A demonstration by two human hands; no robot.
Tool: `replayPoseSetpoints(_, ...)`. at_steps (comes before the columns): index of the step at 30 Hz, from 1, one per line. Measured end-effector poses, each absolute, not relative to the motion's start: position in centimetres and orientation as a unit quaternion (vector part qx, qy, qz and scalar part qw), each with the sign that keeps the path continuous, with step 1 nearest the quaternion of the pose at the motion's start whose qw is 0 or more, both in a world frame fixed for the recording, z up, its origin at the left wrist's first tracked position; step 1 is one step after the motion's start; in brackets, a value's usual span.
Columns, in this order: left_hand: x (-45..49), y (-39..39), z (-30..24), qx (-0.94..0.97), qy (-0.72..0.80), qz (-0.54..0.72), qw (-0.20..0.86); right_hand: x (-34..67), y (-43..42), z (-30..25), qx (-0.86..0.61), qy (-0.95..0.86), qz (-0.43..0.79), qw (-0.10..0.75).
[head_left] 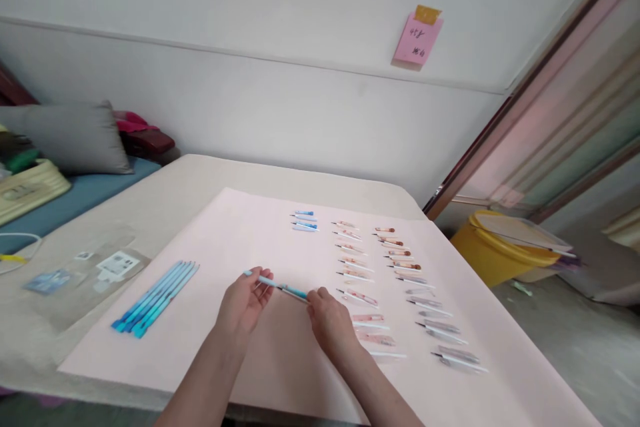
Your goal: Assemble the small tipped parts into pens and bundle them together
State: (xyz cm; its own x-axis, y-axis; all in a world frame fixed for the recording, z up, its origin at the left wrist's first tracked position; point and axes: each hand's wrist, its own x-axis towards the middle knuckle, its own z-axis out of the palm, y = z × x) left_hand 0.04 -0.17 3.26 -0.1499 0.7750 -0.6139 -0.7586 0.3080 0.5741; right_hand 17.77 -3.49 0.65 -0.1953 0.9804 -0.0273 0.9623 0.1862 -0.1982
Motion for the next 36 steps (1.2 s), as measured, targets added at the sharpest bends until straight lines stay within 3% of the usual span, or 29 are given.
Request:
replayPoseSetpoints(4,-0.3,0.0,3.0,-0.004,0.473,0.581,0.663,16.9,-3.5,-0.6,-0.619,-0.781,0.077,0.020)
replayPoseSetpoints(10,-0.5,0.3,2.5,-0.031,0.457,0.593,0.663,16.5,-3.5,0.2,-0.629,-0.774,0.065,0.028)
replayPoseSetpoints(19,-1.4,0.7,2.5,-0.053,0.440,0.594,0.671,13.1,-4.9,-0.2,-0.592,-0.791,0.139,0.066)
replayPoseSetpoints(25,-1.2,0.4,3.0,-0.045,0.442,0.588,0.676,11.2,-4.7,-1.1,-0.571,-0.811,0.126,0.026)
replayPoseSetpoints(27,-1.2,0.3,3.1,-0.041,0.442,0.587,0.677,11.5,-4.4,-0.7,-0.580,-0.798,0.147,0.064)
replayPoseSetpoints(32,-0.4,-0.1,3.2,-0.023,0.436,0.583,0.685,13.2,-3.7,1.4,-0.590,-0.707,0.260,0.291)
replayPoseSetpoints(36,1.0,-0.5,3.1,0.015,0.423,0.565,0.708,13.8,-3.4,2.4,-0.575,-0.667,0.319,0.348)
